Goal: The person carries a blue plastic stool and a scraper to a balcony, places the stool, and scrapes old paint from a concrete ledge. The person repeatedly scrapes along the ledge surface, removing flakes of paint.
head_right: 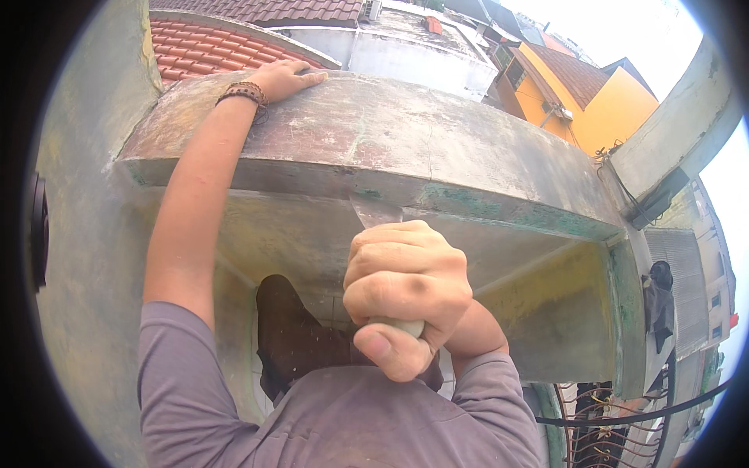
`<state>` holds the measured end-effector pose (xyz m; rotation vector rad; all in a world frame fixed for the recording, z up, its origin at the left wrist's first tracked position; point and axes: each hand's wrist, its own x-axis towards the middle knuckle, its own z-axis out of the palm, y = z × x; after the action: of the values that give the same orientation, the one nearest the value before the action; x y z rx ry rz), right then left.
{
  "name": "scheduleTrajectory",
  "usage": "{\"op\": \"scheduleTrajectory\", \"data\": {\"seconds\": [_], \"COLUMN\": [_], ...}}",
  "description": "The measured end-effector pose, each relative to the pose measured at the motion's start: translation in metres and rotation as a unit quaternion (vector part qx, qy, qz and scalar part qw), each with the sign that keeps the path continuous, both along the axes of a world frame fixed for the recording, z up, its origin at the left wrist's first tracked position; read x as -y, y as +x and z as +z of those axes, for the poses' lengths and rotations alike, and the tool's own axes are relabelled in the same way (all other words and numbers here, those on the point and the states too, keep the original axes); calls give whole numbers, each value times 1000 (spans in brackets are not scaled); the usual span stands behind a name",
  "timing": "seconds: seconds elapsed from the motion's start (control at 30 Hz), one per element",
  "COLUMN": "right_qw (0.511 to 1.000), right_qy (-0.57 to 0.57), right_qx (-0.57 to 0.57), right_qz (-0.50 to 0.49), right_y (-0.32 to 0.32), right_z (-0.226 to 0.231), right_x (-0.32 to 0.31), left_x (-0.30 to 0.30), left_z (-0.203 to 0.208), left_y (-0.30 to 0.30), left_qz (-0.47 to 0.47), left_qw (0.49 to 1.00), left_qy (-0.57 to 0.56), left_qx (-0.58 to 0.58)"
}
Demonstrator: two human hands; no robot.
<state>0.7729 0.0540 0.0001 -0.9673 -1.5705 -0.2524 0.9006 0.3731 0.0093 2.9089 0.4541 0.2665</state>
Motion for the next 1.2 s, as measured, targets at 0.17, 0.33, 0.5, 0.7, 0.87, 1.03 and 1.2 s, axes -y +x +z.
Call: {"op": "scheduleTrajectory", "data": {"seconds": [0.17,0.33,0.5,0.7,0.87,1.03,1.2], "right_qw": [1000,999,1000,998,999,999,999], "right_qy": [22,23,-7,48,45,39,22], "right_qx": [13,18,-25,16,14,17,8], "right_qz": [18,21,6,28,-4,19,23], "right_y": [-6,-4,9,-5,1,1,4], "right_z": [9,8,-2,13,14,7,-4], "right_x": [3,10,-10,21,25,17,10], "left_x": [-1,0,-1,3,8,-1,-5], "left_z": [-3,-2,0,0,1,-1,-1], "left_y": [2,3,-1,2,-1,-3,4], "left_qz": [6,8,1,5,6,9,0], "left_qw": [1000,1000,1000,1000,1000,1000,1000], "left_qy": [-8,0,-4,3,-2,10,3], "left_qx": [15,10,6,4,3,17,12]}}
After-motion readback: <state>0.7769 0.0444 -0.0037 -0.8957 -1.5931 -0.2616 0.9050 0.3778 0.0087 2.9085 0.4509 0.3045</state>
